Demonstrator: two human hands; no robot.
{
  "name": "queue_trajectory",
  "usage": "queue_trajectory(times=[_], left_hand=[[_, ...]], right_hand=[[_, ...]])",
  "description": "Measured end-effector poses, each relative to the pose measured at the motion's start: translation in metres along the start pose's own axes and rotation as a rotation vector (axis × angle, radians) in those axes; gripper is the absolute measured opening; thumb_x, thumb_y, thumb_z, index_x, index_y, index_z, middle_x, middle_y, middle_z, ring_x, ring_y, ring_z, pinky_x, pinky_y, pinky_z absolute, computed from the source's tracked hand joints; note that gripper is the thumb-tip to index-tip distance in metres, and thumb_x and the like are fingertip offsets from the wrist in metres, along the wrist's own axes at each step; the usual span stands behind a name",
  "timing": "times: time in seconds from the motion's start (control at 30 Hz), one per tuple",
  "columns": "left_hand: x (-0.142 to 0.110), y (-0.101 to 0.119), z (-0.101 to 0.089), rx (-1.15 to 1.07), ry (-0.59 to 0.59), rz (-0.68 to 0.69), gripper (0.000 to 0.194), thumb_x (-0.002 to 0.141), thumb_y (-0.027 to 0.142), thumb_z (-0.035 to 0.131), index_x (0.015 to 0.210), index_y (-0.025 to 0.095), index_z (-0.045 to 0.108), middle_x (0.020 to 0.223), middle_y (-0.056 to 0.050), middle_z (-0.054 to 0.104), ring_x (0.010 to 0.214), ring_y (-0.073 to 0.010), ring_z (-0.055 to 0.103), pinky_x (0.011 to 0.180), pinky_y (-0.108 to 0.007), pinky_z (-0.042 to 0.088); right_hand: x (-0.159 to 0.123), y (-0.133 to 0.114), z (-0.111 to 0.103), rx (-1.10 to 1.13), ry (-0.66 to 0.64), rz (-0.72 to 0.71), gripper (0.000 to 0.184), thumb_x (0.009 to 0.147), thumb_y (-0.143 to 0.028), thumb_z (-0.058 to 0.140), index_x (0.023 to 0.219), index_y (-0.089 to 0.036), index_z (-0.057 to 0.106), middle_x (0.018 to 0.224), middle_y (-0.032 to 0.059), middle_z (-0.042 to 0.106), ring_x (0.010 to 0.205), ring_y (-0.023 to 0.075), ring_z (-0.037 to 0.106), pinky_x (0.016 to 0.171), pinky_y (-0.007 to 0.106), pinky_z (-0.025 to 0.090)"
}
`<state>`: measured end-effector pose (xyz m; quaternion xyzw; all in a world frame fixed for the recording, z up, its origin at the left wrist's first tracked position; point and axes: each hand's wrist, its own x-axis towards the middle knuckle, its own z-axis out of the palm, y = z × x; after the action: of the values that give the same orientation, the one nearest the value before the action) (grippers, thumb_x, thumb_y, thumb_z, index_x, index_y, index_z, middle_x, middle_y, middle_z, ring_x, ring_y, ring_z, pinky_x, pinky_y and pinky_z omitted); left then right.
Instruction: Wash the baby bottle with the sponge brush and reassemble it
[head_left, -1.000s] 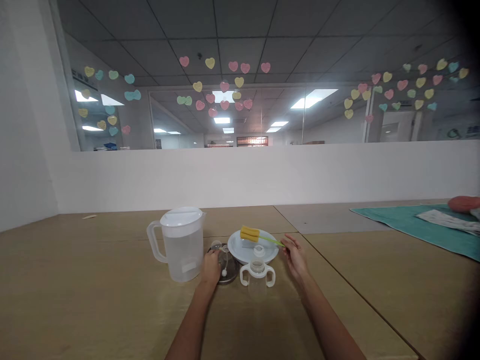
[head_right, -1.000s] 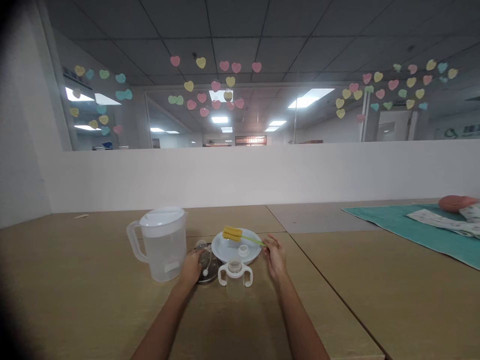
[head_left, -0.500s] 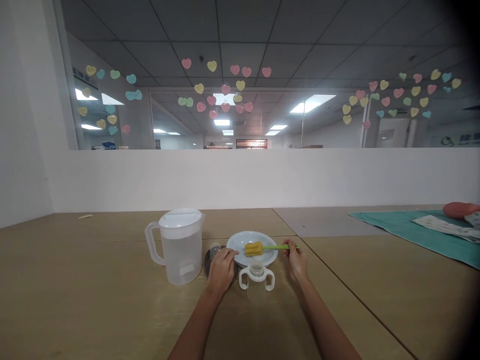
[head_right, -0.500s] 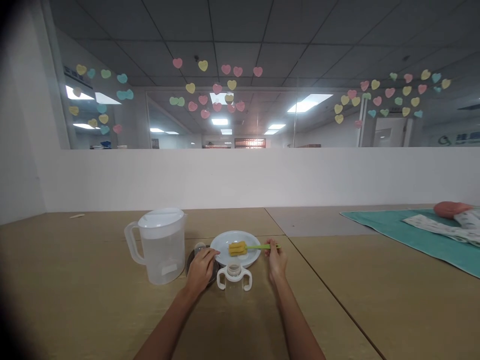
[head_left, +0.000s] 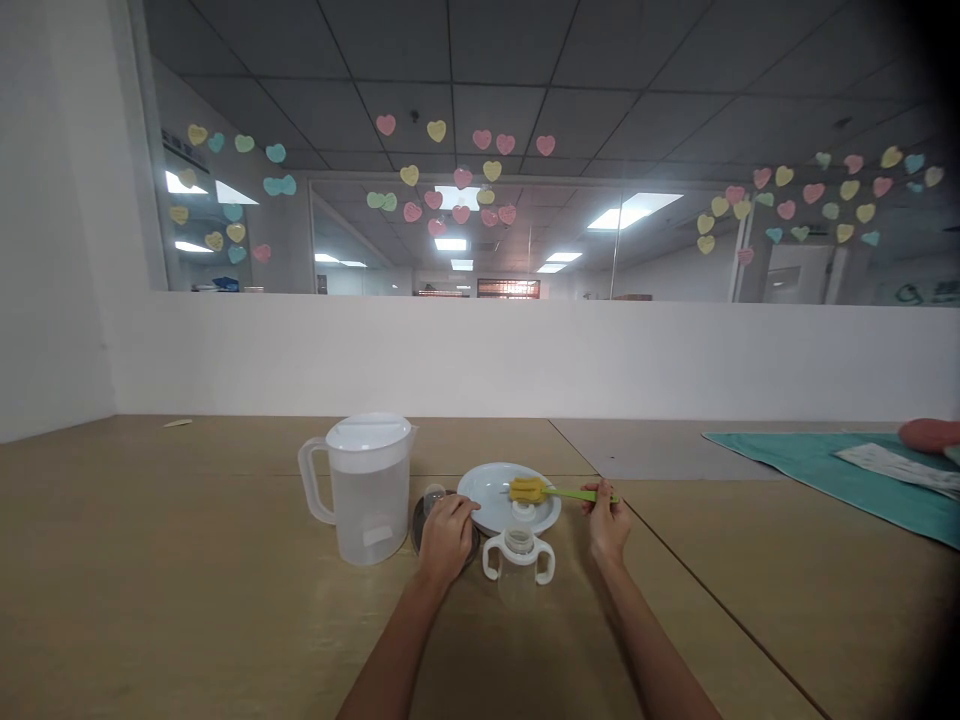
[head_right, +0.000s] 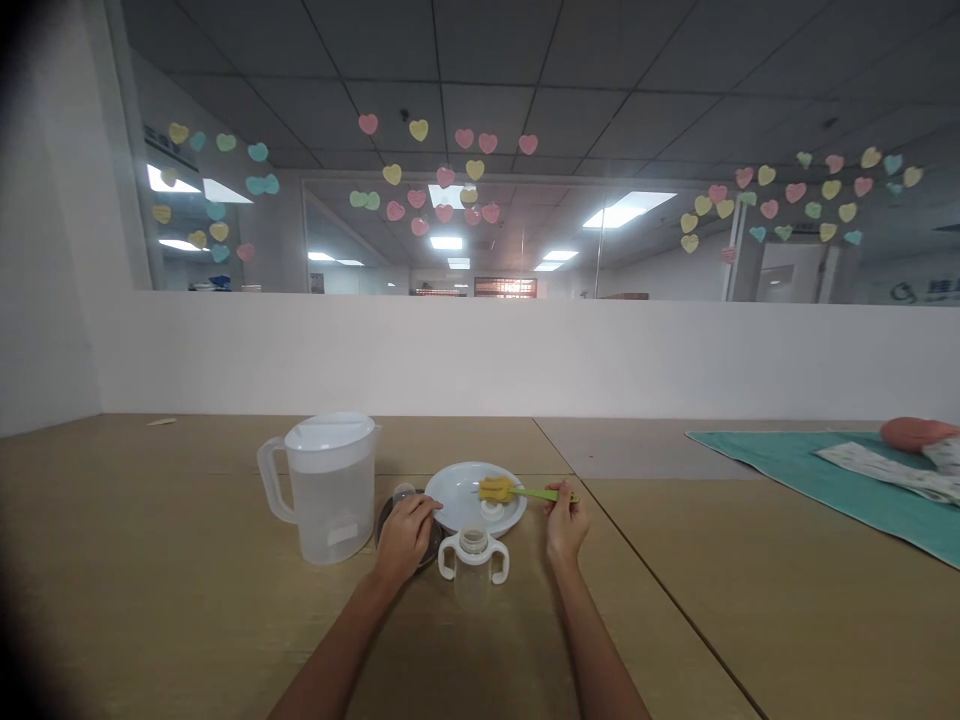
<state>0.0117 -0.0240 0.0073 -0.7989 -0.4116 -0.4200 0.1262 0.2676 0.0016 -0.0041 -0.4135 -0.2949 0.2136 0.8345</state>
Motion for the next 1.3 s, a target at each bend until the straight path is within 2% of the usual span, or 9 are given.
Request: queue_trajectory(times=[0.13, 0.27, 0.43, 0.53, 0.8, 0.97, 1.13, 1.3], left_hand=[[0.000, 0.001, -0.001, 0.004, -0.027, -0.002, 0.030, 0.084, 0.006, 0.040, 0.095, 0.019, 0.065, 0.096, -0.006, 0.065, 0.093, -0.0205, 0.057, 0.085, -0.037, 0.046], [0.000, 0.003, -0.002, 0.014, -0.040, -0.008, 0.029, 0.083, 0.005, 0.041, 0.094, 0.019, 0.065, 0.095, -0.006, 0.065, 0.092, -0.0202, 0.057, 0.086, -0.037, 0.046], [0.000, 0.003, -0.002, 0.025, -0.063, -0.007, 0.030, 0.084, 0.006, 0.040, 0.094, 0.020, 0.065, 0.093, -0.005, 0.065, 0.090, -0.0195, 0.057, 0.085, -0.037, 0.045], [0.000, 0.003, -0.001, 0.038, -0.063, 0.001, 0.030, 0.085, 0.008, 0.040, 0.094, 0.021, 0.065, 0.093, -0.005, 0.065, 0.089, -0.0193, 0.057, 0.083, -0.037, 0.045], [0.001, 0.012, -0.005, -0.010, -0.101, 0.029, 0.027, 0.091, 0.022, 0.040, 0.104, 0.022, 0.063, 0.098, -0.005, 0.065, 0.095, -0.0207, 0.056, 0.087, -0.039, 0.044], [0.001, 0.019, -0.005, -0.042, -0.159, 0.032, 0.031, 0.092, 0.027, 0.038, 0.114, 0.023, 0.059, 0.107, -0.006, 0.064, 0.102, -0.0216, 0.055, 0.090, -0.040, 0.043], [-0.001, 0.015, 0.000, -0.047, -0.188, 0.035, 0.036, 0.094, 0.031, 0.036, 0.126, 0.025, 0.052, 0.120, -0.006, 0.061, 0.113, -0.0224, 0.052, 0.096, -0.043, 0.041], [-0.002, 0.016, 0.002, -0.089, -0.171, 0.034, 0.036, 0.093, 0.029, 0.037, 0.125, 0.024, 0.052, 0.122, -0.006, 0.061, 0.116, -0.0223, 0.051, 0.099, -0.044, 0.040]], right_hand=[[-0.006, -0.007, 0.002, -0.068, -0.031, -0.102, 0.053, 0.075, -0.067, 0.050, 0.067, -0.015, 0.058, 0.062, 0.0005, 0.057, 0.044, 0.0081, 0.045, 0.041, 0.022, 0.035], [-0.010, -0.011, 0.004, -0.107, -0.033, -0.107, 0.054, 0.075, -0.068, 0.049, 0.068, -0.015, 0.058, 0.066, 0.0019, 0.059, 0.044, 0.0085, 0.046, 0.041, 0.022, 0.036], [-0.009, -0.012, 0.001, -0.175, -0.018, -0.082, 0.057, 0.077, -0.070, 0.044, 0.063, -0.016, 0.057, 0.049, -0.0012, 0.052, 0.041, 0.0101, 0.044, 0.042, 0.023, 0.035], [-0.010, -0.015, 0.001, -0.211, -0.060, -0.043, 0.061, 0.075, -0.073, 0.042, 0.059, -0.016, 0.056, 0.039, -0.0025, 0.046, 0.039, 0.0113, 0.043, 0.041, 0.024, 0.033], [-0.013, -0.021, 0.004, -0.150, -0.089, 0.086, 0.064, 0.064, -0.081, 0.045, 0.058, -0.019, 0.052, 0.034, -0.0049, 0.042, 0.033, 0.0099, 0.038, 0.037, 0.024, 0.030], [-0.012, -0.020, 0.004, -0.135, -0.109, 0.131, 0.063, 0.063, -0.081, 0.047, 0.057, -0.019, 0.051, 0.032, -0.0060, 0.040, 0.031, 0.0092, 0.037, 0.035, 0.023, 0.029], [-0.012, -0.019, 0.004, -0.100, -0.110, 0.177, 0.061, 0.063, -0.078, 0.052, 0.056, -0.018, 0.052, 0.034, -0.0058, 0.041, 0.033, 0.0086, 0.037, 0.035, 0.022, 0.028], [-0.013, -0.020, 0.005, -0.075, -0.108, 0.222, 0.059, 0.063, -0.074, 0.056, 0.054, -0.017, 0.053, 0.036, -0.0046, 0.043, 0.034, 0.0085, 0.038, 0.036, 0.022, 0.029]])
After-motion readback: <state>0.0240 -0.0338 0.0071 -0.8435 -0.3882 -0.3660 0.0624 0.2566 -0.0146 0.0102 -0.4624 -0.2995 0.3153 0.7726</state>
